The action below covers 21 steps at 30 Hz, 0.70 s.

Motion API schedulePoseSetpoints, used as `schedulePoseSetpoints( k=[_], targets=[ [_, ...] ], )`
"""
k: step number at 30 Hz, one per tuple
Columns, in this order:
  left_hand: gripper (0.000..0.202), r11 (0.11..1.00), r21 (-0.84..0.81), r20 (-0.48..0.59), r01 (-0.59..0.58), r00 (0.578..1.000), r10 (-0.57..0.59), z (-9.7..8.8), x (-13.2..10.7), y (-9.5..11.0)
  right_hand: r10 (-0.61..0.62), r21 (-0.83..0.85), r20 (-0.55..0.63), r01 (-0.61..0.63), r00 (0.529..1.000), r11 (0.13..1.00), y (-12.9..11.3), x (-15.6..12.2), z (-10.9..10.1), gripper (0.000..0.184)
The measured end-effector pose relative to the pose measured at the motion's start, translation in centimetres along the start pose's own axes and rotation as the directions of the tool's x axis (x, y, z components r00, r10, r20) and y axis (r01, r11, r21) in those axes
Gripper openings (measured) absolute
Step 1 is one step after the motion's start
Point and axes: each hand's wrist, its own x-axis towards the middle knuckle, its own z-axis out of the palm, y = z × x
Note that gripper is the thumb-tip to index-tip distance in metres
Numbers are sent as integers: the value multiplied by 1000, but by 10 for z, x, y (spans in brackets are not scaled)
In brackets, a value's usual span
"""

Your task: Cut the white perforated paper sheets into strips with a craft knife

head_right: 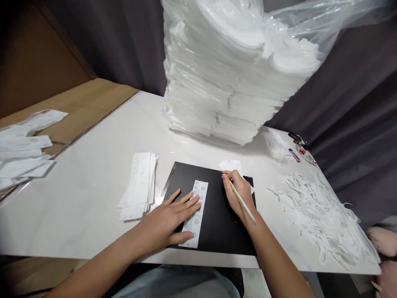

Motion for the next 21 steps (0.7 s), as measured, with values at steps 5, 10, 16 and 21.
schedulePoseSetpoints(
  k=[5, 10, 16, 21],
  targets=[
    [70, 997, 64, -115, 46, 993, -39, 11, 2, 0, 117, 239, 186, -161, 976, 958, -21, -26, -2, 25],
    [69, 988, 130, -147, 81, 987, -61, 13, 4, 2, 92, 284, 300, -181, 949, 942, -33, -52, 17, 23],
    [68, 989, 125, -152, 79, 987, -60, 11, 4, 3, 66, 219, 298, -136, 952, 966, -31, -52, 20, 20],
    [67, 991, 113, -158, 70, 986, -52, 13, 3, 1, -81, 174, 236, 39, 968, 984, -30, -56, 27, 14]
  ],
)
